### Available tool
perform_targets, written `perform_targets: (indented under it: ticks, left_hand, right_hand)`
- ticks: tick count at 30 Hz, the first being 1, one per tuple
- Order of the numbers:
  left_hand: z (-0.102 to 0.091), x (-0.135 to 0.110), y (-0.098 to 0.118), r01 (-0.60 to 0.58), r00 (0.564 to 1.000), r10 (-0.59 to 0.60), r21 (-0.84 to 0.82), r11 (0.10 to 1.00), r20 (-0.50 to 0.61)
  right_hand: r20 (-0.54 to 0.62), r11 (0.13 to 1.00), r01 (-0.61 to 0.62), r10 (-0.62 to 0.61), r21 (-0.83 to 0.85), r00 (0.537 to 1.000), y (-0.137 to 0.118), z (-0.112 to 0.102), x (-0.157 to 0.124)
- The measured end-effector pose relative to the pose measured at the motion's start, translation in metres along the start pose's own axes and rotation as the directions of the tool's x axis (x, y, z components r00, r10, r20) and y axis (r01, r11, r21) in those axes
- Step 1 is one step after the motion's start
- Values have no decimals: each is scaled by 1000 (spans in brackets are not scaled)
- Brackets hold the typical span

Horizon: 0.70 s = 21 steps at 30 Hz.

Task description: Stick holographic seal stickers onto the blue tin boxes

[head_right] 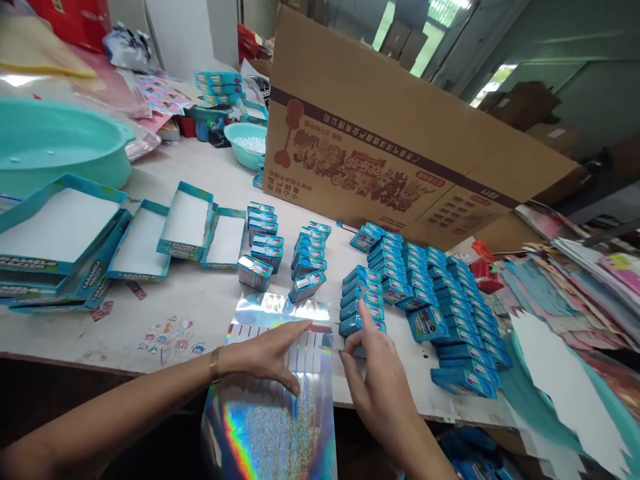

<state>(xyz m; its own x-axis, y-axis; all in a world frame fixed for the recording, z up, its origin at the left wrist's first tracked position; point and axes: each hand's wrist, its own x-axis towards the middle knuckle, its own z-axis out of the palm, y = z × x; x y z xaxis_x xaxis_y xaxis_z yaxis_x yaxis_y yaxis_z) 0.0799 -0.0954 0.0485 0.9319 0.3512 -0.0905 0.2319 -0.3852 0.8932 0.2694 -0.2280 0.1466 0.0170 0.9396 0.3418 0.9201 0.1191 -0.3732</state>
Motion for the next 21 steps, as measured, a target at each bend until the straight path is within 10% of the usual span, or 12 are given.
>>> perform_targets:
  ticks: [5,9,15,21]
  left_hand:
    - [-27,4,31,-40,993,-24,-527,849,-114]
    - [-56,18,35,-60,983,-56,-596,801,-174]
    - [-151,49,36,58,936,-67,-37,998,-346]
    - [-213,97,33,380,910,-224,484,789,-349]
  right_hand:
    - [87,964,-134,117,231,989,-14,-16,47]
    - [47,942,-155,148,298,988,-10,-3,84]
    - [-126,942,-206,246,266,961,15,47,164]
    - [-196,937,-343,350,72,916,39,93,224]
